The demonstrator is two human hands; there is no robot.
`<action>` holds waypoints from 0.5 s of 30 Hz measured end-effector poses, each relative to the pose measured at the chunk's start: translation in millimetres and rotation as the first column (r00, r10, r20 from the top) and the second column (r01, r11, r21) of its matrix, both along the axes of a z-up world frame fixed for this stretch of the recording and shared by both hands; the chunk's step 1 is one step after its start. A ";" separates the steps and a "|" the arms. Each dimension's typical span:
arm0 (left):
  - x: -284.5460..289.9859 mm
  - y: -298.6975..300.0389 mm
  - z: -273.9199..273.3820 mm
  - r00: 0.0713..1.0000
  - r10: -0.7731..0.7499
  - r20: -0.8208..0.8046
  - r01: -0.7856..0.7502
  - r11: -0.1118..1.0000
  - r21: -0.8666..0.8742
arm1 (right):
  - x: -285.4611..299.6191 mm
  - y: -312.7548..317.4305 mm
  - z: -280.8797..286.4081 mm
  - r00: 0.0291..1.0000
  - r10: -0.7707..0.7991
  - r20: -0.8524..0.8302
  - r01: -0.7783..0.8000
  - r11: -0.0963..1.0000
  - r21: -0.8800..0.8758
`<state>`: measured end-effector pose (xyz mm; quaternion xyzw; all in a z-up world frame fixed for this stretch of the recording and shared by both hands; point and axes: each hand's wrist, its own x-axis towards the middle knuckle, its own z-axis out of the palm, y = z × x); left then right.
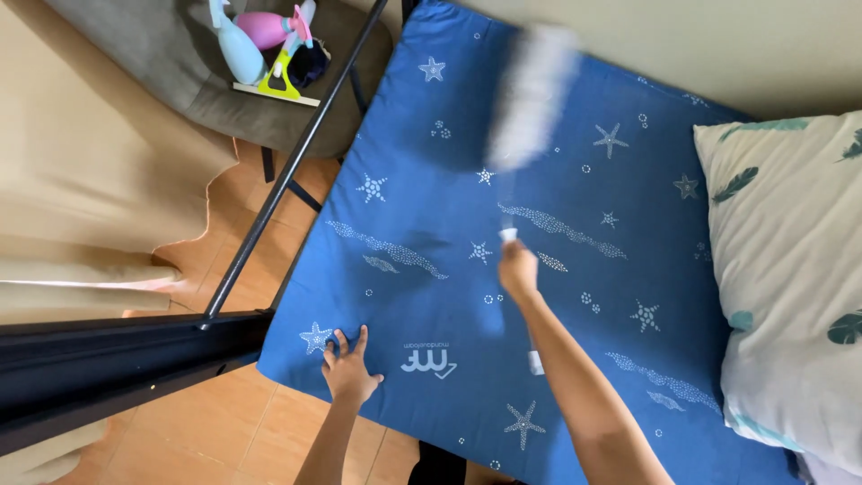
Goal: The person folds and stacks various clothing items and pillows on a blue mattress. They then use a long-handled duster to sweep the mattress surface, the bed frame, and a nearby curtain.
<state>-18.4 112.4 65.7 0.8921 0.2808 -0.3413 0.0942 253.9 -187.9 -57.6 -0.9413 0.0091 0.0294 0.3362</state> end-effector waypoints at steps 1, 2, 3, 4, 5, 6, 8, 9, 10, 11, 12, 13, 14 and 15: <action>-1.1 0.6 -1.0 1.000 0.001 0.002 -0.001 1.000 0.002 | -2.8 12.1 32.7 1.000 0.001 0.002 -0.001 1.000 0.002; -0.7 0.8 -2.6 1.000 -0.006 0.001 0.006 1.000 -0.002 | -4.9 22.6 65.6 0.979 0.152 -0.138 -0.170 0.976 -0.137; -0.2 1.0 -4.1 1.000 -0.013 0.001 0.013 1.000 -0.007 | -7.2 33.1 98.6 0.916 0.271 -0.295 -0.347 0.905 -0.247; -0.4 1.2 -3.1 1.000 -0.014 0.004 0.014 1.000 -0.004 | 1.5 3.7 52.6 0.918 0.271 -0.291 -0.346 0.906 -0.246; -0.5 1.7 -2.2 1.000 -0.018 0.002 0.018 1.000 -0.009 | 15.4 -18.9 11.9 0.881 0.307 -0.359 -0.450 0.780 -0.435; -2.0 3.1 -1.4 1.000 -0.023 -0.002 0.023 1.000 -0.013 | 37.9 -30.3 -25.3 0.841 0.322 -0.435 -0.536 0.605 -0.588; -1.2 3.3 -1.6 1.000 -0.026 -0.007 0.026 1.000 -0.010 | 33.4 -37.4 55.2 0.931 0.143 -0.335 -0.287 0.855 -0.433; -0.8 2.8 -2.5 1.000 -0.026 -0.012 0.026 1.000 -0.010 | 31.2 -41.6 95.3 0.958 -0.071 -0.278 0.008 0.975 -0.221; -0.4 2.4 -2.5 1.000 -0.024 -0.014 0.024 1.000 -0.013 | 35.2 -51.5 78.3 0.957 -0.070 -0.280 0.005 0.975 -0.224; -0.3 2.0 -2.7 1.000 -0.024 -0.018 0.023 1.000 -0.007 | 38.8 -61.4 61.0 0.975 -0.066 -0.214 0.027 0.984 -0.179; -1.7 -0.6 -2.9 1.000 -0.021 -0.023 0.021 1.000 -0.004 | 41.8 -73.0 44.7 0.987 -0.063 -0.148 0.043 0.990 -0.135; -2.5 -0.4 -2.2 1.000 -0.016 -0.027 0.016 1.000 -0.009 | 38.4 -70.1 31.3 0.987 -0.059 -0.151 0.038 0.989 -0.141; -2.4 0.2 -1.2 1.000 -0.016 -0.004 0.016 1.000 -0.010 | 35.0 -67.7 18.3 0.989 -0.061 -0.135 0.043 0.991 -0.130; -2.4 0.4 -0.1 1.000 -0.015 0.019 0.015 1.000 -0.010 | 31.3 -65.9 5.5 0.991 -0.062 -0.119 0.048 0.992 -0.119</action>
